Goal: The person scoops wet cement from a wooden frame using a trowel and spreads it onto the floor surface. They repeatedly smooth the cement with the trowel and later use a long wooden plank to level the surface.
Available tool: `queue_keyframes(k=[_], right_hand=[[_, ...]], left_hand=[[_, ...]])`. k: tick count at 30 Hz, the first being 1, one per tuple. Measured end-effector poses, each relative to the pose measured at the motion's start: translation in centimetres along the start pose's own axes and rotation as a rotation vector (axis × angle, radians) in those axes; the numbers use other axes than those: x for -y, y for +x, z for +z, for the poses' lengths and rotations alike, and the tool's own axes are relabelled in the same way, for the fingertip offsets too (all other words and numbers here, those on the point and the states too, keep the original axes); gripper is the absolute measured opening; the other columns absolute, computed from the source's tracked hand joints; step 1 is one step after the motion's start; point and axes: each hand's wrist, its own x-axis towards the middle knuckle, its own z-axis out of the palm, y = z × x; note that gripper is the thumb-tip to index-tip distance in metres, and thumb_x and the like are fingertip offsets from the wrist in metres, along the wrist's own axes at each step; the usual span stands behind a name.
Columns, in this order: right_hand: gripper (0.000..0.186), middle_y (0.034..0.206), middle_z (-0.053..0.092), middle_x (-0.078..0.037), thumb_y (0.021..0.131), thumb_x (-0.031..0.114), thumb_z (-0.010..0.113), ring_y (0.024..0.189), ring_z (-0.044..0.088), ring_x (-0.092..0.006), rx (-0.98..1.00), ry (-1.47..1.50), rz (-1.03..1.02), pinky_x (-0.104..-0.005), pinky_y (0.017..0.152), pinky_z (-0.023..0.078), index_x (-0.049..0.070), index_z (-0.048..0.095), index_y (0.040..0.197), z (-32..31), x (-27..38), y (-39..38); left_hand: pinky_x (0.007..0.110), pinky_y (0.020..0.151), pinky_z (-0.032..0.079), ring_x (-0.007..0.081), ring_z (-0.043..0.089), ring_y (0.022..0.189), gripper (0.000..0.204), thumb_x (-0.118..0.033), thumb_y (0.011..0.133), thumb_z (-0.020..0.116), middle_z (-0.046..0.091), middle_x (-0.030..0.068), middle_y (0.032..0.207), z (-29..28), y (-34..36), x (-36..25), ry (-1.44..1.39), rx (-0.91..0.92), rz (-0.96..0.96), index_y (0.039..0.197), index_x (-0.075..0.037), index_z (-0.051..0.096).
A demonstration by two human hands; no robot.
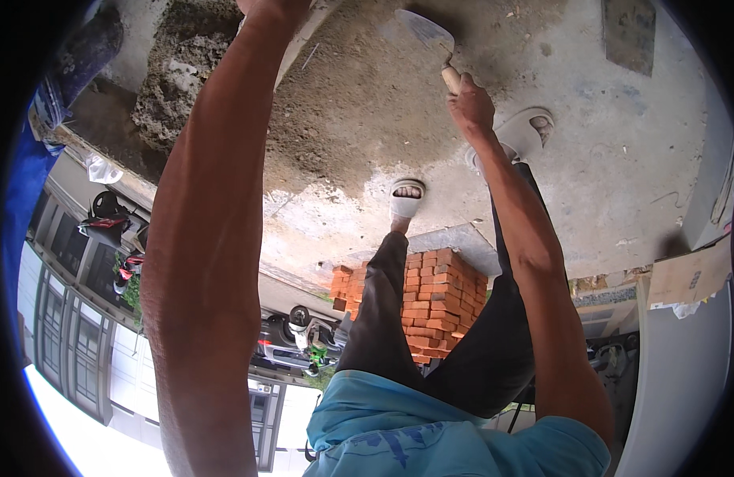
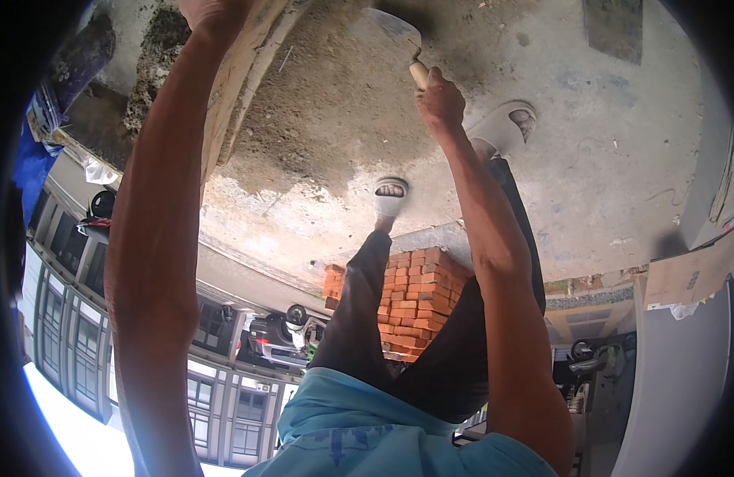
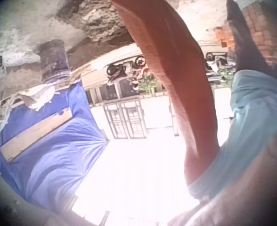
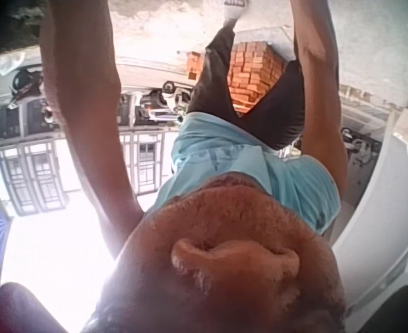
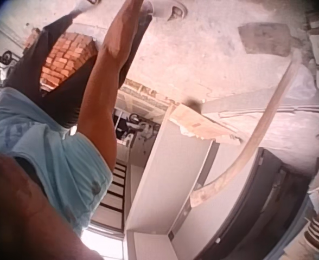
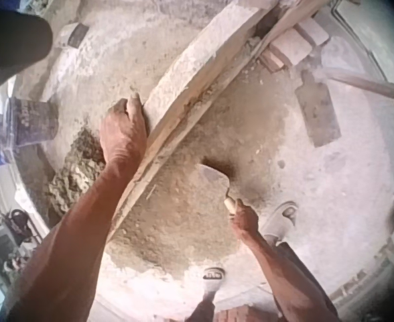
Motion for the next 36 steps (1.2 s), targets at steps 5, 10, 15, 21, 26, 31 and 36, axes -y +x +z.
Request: queue_keyframes(k=[5,10,15,21,26,31,36], right_hand=[[0.023,0.091,0.070,-0.022,0.087,0.015,0.061,0.085,0.070,-0.0377,0.098,-0.078,0.017,-0.0476,0.073,0.057,0.001,0.052,0.103,3.9,0.2,-2.0],[0.023,0.086,0.070,-0.019,0.087,0.014,0.061,0.084,0.070,-0.0346,0.280,-0.131,-0.036,-0.0456,0.072,0.057,0.003,0.052,0.106,7.4,2.0,-7.8],[0.040,0.090,0.067,-0.018,0.078,0.018,0.070,0.083,0.069,-0.0346,0.071,0.050,-0.038,-0.0459,0.073,0.055,0.006,0.045,0.107,4.6,2.2,-6.5],[0.034,0.089,0.067,-0.023,0.081,0.015,0.066,0.083,0.068,-0.0398,-0.077,0.079,0.030,-0.0485,0.073,0.055,0.004,0.044,0.106,3.3,2.7,-4.3],[0.034,0.092,0.069,-0.022,0.085,0.016,0.065,0.087,0.069,-0.0381,0.165,-0.099,-0.053,-0.0480,0.074,0.055,0.003,0.045,0.109,5.2,1.8,-4.7],[0.036,0.089,0.068,-0.024,0.083,0.017,0.066,0.086,0.067,-0.0414,-0.053,0.203,0.091,-0.0502,0.074,0.054,0.004,0.044,0.108,2.1,4.5,-4.3],[0.031,0.094,0.069,-0.022,0.086,0.013,0.063,0.090,0.070,-0.0359,0.236,-0.037,0.006,-0.0449,0.077,0.057,0.001,0.047,0.110,4.3,5.2,-4.6]], left_hand=[[0.051,0.085,0.045,0.0482,0.059,0.095,0.051,-0.042,0.096,0.042,0.063,0.0311,0.095,0.5,0.1,-0.7,-0.033,0.045,0.005,0.091,0.003,0.066],[0.051,0.085,0.045,0.0481,0.059,0.095,0.051,-0.042,0.096,0.042,0.063,0.0315,0.095,0.0,-0.5,-0.8,-0.048,0.056,-0.022,0.091,0.003,0.066],[0.051,0.086,0.045,0.0475,0.060,0.097,0.052,-0.042,0.096,0.041,0.063,0.0314,0.095,-0.8,-0.2,-0.4,-0.020,0.027,-0.044,0.092,0.002,0.067],[0.051,0.087,0.046,0.0479,0.060,0.096,0.052,-0.043,0.096,0.041,0.064,0.0314,0.096,-0.3,-0.1,-1.0,-0.037,0.043,-0.047,0.093,0.002,0.067],[0.051,0.087,0.046,0.0477,0.060,0.096,0.053,-0.043,0.096,0.041,0.064,0.0311,0.095,-0.4,0.1,-0.8,-0.054,0.044,-0.040,0.093,0.002,0.068],[0.051,0.086,0.046,0.0475,0.060,0.096,0.053,-0.044,0.096,0.041,0.064,0.0310,0.094,-0.7,-0.3,-0.5,-0.034,0.041,-0.046,0.093,0.002,0.067],[0.051,0.086,0.046,0.0475,0.060,0.095,0.052,-0.043,0.096,0.041,0.064,0.0308,0.094,-0.5,-0.2,-0.9,-0.043,0.054,-0.053,0.094,0.001,0.067]])
